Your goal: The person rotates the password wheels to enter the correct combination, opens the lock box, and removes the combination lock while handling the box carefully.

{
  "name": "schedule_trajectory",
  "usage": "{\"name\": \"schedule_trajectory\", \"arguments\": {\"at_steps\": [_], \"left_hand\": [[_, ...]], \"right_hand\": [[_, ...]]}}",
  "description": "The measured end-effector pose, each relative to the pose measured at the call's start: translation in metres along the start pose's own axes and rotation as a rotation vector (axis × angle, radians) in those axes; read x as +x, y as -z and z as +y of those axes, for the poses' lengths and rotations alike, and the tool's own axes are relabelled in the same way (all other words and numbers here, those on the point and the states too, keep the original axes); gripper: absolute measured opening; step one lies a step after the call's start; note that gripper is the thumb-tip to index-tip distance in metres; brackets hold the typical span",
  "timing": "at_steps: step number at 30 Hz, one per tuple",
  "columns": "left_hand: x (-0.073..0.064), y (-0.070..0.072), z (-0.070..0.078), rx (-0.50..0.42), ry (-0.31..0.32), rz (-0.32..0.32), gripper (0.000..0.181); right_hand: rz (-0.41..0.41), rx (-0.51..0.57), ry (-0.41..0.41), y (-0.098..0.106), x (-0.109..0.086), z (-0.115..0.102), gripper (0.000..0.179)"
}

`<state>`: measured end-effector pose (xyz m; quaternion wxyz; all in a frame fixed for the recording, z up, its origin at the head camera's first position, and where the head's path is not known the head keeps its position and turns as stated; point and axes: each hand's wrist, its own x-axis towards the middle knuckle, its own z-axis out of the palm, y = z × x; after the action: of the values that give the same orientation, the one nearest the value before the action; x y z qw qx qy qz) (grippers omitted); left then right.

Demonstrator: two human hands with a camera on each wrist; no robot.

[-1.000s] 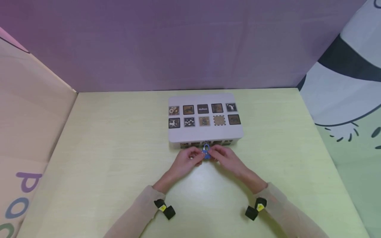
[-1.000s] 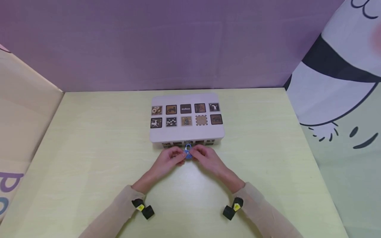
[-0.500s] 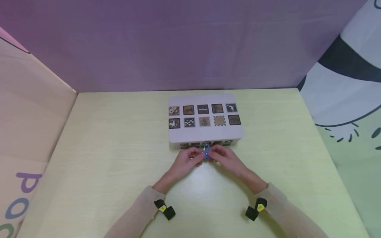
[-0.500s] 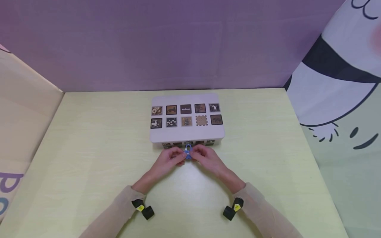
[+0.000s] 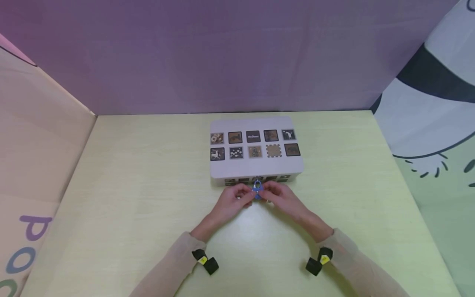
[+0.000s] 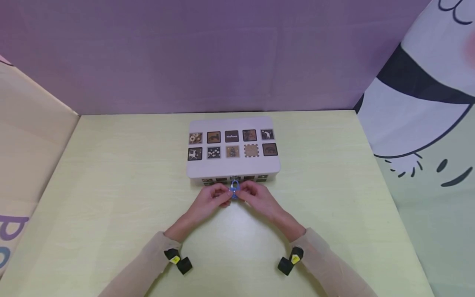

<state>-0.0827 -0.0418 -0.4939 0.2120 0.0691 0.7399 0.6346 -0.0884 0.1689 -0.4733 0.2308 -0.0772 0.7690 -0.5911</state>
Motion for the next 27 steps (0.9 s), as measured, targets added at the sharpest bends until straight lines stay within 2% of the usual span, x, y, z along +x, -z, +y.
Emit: {"name": "schedule_trajectory", "arguments": {"at_steps": [10,27], "left_hand": [[-0.0001,-0.0010,-0.0002,-0.005,-0.004,0.007,0.026],[-0.0002,-0.0013,-0.0006,0.000,-0.016,0.010,0.026]], "right_hand": [[0.016,-0.036,-0.019,-0.0006,0.0009,0.0001,0.029],[0.014,-0.059,0.003,-0.0007,0.0014,-0.0004,0.028]]}}
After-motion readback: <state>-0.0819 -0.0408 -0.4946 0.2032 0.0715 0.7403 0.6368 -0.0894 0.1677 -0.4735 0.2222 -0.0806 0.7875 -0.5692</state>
